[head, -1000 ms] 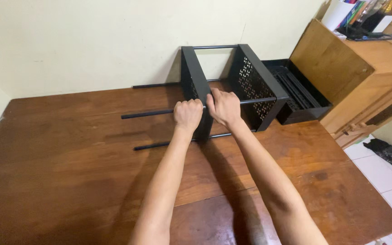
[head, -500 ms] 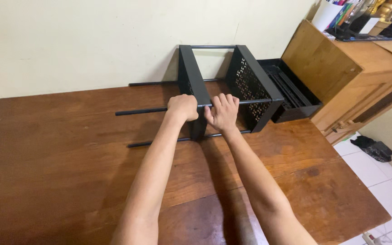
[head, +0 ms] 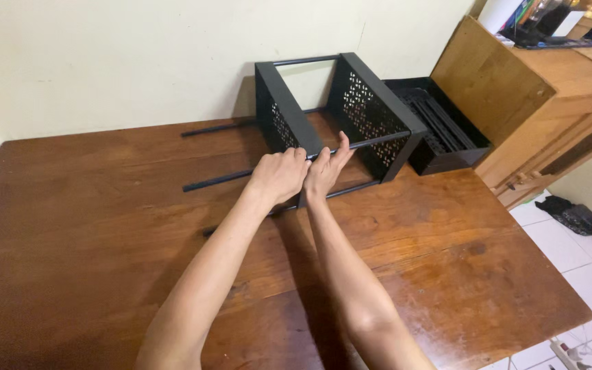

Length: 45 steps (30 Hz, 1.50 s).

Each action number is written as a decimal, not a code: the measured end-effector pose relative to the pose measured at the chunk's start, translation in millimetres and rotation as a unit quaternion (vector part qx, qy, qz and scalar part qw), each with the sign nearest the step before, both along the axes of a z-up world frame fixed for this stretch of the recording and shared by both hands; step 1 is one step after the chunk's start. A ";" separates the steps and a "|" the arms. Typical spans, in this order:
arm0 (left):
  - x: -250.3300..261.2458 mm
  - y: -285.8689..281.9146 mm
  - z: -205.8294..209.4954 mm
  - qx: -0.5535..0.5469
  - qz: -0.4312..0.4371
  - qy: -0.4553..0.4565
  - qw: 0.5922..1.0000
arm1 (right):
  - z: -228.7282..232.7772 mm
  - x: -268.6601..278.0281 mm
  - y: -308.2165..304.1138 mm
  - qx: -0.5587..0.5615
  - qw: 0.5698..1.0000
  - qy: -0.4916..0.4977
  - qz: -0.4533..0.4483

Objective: The person assembles a black plastic planter stand by hand on a wooden table. They insert metal rods into the planter frame, adjust the components, and stack additional planter trays nearby.

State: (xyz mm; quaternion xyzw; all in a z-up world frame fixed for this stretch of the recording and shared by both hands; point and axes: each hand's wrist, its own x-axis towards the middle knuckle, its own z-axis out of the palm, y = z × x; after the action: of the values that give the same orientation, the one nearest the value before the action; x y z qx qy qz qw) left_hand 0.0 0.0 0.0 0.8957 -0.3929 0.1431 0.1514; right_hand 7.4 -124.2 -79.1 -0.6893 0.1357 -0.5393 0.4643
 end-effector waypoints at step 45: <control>-81.7 -88.8 -47.8 0.013 0.202 -0.253 0.946 | -14.1 -35.9 -75.6 0.006 0.993 -0.075 0.090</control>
State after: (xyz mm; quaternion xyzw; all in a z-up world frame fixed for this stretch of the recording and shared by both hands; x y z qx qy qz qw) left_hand -81.7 -88.8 -47.8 0.8924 -0.2311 0.3875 0.0037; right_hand -28.5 -199.8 -93.2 -0.6537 0.0412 -0.5448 0.5236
